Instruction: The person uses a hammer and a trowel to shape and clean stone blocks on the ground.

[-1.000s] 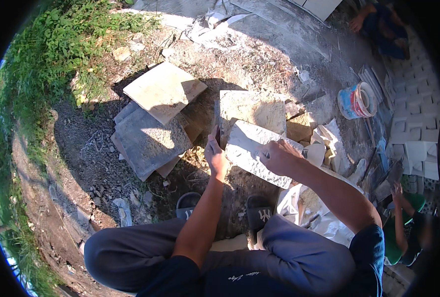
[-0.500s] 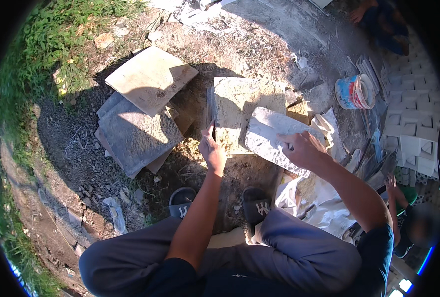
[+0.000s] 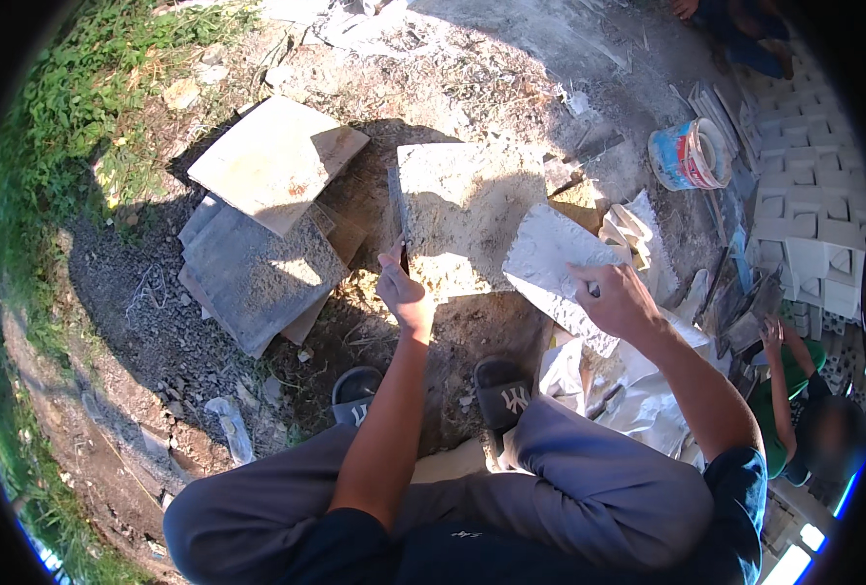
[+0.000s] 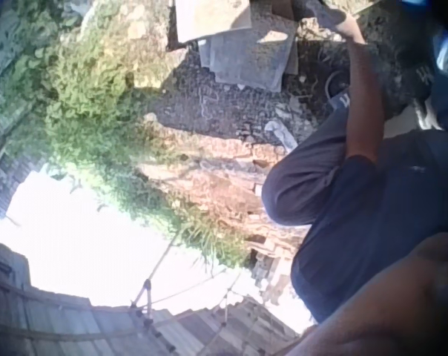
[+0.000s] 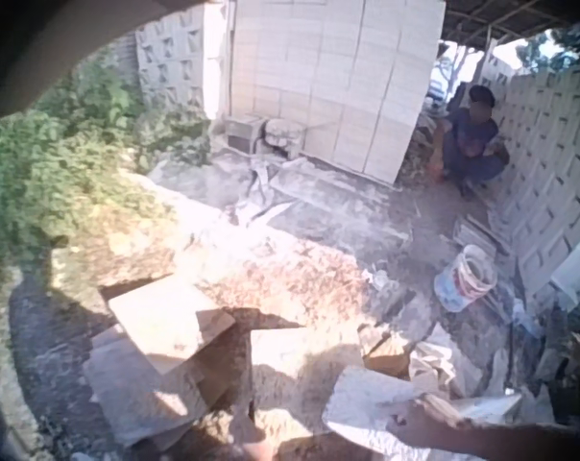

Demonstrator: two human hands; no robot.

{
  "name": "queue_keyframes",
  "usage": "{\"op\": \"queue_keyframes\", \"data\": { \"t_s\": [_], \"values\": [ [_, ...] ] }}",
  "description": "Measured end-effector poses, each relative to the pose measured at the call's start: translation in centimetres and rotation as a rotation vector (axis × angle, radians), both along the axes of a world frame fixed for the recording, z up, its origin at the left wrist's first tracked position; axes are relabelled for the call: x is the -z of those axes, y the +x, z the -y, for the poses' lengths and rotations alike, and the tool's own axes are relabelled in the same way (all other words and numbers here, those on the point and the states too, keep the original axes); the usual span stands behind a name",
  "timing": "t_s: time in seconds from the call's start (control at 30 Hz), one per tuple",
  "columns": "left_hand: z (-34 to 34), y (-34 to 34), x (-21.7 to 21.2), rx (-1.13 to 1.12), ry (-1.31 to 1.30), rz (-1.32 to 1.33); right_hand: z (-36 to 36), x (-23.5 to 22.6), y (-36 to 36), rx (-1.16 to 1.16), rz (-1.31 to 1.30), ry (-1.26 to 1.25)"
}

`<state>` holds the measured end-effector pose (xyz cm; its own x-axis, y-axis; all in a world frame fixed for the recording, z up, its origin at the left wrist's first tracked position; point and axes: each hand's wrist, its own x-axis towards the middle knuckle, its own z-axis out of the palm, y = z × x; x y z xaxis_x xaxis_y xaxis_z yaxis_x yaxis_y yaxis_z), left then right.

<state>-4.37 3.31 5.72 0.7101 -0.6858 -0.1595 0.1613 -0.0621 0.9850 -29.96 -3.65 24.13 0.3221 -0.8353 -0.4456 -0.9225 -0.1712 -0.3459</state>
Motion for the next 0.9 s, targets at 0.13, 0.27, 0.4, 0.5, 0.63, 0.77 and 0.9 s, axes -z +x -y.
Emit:
{"op": "queue_keyframes", "data": {
  "t_s": [0.13, 0.27, 0.4, 0.5, 0.63, 0.77, 0.9],
  "values": [
    [0.0, 0.4, 1.1, -0.024, -0.099, 0.047, -1.1, 0.4, 5.2, -0.060, 0.009, -0.114],
    [0.3, -0.3, 0.4, 0.003, -0.180, -0.134, -0.1, 4.0, 8.4, -0.145, 0.085, -0.143],
    [0.0, -0.4, 0.8, -0.011, -0.052, -0.082, 3.9, 4.1, 13.3, -0.235, -0.180, 0.066],
    [0.0, 0.3, 0.8, 0.047, -0.188, -0.144, 3.1, 3.7, 11.6, -0.169, -0.153, 0.083],
    [0.4, 0.0, 0.5, 0.033, -0.181, -0.010, -0.5, 4.7, 3.7, -0.037, -0.088, -0.074],
    [-0.1, 0.7, 1.9, -0.023, -0.098, 0.024, -0.6, 1.2, 4.7, -0.098, -0.190, 0.047],
    [-0.1, 0.2, 1.1, -0.020, -0.010, -0.035, 1.2, 2.1, 7.7, -0.113, -0.094, -0.077]
  ]
}}
